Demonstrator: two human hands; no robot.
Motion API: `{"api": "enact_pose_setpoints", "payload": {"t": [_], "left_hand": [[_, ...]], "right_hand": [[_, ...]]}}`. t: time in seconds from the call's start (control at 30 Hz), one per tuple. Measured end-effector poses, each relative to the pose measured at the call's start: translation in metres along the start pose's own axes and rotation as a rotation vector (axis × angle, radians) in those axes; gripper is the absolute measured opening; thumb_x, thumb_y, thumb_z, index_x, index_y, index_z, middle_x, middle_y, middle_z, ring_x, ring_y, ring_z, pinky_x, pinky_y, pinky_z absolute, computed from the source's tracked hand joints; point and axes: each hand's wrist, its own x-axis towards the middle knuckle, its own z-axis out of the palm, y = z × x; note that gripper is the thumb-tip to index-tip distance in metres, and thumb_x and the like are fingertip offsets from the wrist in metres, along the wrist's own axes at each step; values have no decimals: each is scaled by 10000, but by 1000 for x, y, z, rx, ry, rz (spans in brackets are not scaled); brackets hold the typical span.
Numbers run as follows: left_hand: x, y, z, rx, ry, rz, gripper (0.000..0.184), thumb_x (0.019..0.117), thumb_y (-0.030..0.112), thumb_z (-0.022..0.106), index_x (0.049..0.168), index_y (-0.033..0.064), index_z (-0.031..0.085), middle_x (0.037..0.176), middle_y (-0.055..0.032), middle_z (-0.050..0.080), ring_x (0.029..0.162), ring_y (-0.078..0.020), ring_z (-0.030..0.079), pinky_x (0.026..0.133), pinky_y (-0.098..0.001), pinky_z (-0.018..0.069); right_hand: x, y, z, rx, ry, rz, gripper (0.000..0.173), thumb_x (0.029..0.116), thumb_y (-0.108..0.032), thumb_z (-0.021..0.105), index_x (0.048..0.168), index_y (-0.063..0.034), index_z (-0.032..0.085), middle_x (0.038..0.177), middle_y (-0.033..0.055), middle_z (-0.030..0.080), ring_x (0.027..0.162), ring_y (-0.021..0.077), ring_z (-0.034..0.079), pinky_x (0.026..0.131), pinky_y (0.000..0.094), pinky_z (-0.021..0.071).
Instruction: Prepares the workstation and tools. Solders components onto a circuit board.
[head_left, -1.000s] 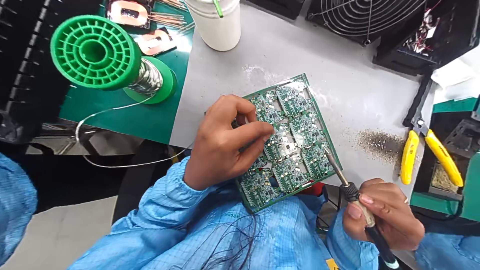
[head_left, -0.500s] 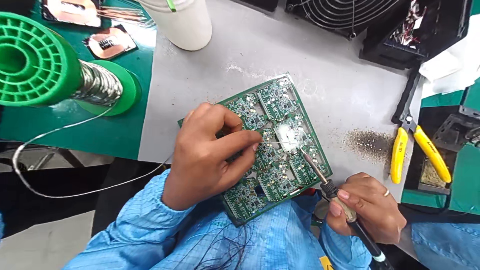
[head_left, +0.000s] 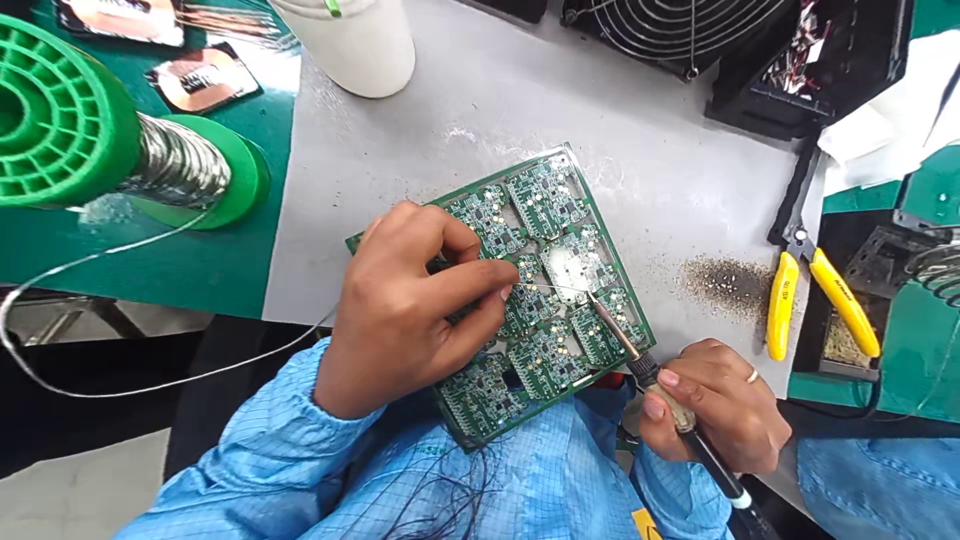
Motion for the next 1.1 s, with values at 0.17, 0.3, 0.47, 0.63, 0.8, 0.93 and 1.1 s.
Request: {"api": "enact_pose_setpoints", "payload": {"t": [0.17, 0.3, 0.47, 0.63, 0.8, 0.93, 1.1], "left_hand": [[0, 0, 0, 4, -4, -1, 228, 977, 203, 609, 907, 130, 814, 855, -58, 551, 857, -151, 480, 762, -304, 338], [1, 0, 0, -1, -5, 10, 227, 980, 201, 609, 913, 130, 814, 856, -60, 557, 856, -150, 484, 760, -301, 342], [-4, -2, -4, -158, 175, -50, 185, 975, 193, 612, 926, 88, 756, 1091, -52, 569, 978, -31, 532, 837, -152, 442], [-11, -5, -22, -79, 251, -66, 179, 1032, 206, 579, 1060, 94, 716, 1167, -44, 587, 1074, -75, 563, 908, -230, 475], [-10, -8, -16, 42, 170, -47, 172, 996, 182, 660, 992, 111, 816, 924, -111, 684, 940, -205, 577, 834, -351, 412], [-10, -7, -10, -2, 134, -11, 182, 975, 188, 655, 924, 119, 815, 843, -46, 704, 934, -187, 562, 838, -384, 343], [-9, -8, -8, -3, 107, 30, 197, 973, 172, 638, 914, 135, 822, 848, -23, 731, 941, -181, 568, 846, -395, 324]], "right_hand": [[0, -1, 0, -3, -14, 7, 185, 999, -279, 586, 957, -100, 608, 783, 15, 577, 715, 103, 552, 675, 215, 440], [0, 0, 0, -1, -21, 0, 178, 998, -276, 589, 968, -101, 606, 788, 11, 574, 719, 103, 549, 678, 215, 438], [0, 0, 2, -6, 0, -13, 177, 994, -274, 590, 961, -102, 611, 777, 10, 578, 709, 106, 553, 672, 216, 447], [0, 1, 2, -3, -4, -24, 175, 988, -267, 596, 961, -96, 614, 771, 14, 577, 699, 114, 552, 664, 224, 454], [0, 2, 3, -21, 3, -47, 185, 990, -272, 593, 945, -93, 603, 750, 19, 571, 676, 118, 546, 646, 228, 449], [-3, 1, 1, -11, 48, -9, 191, 999, -308, 592, 1007, -117, 606, 811, -2, 573, 726, 85, 555, 679, 205, 448], [-3, 0, 2, -12, 40, -4, 178, 989, -295, 602, 999, -118, 612, 809, -5, 583, 725, 83, 559, 676, 200, 449]]}}
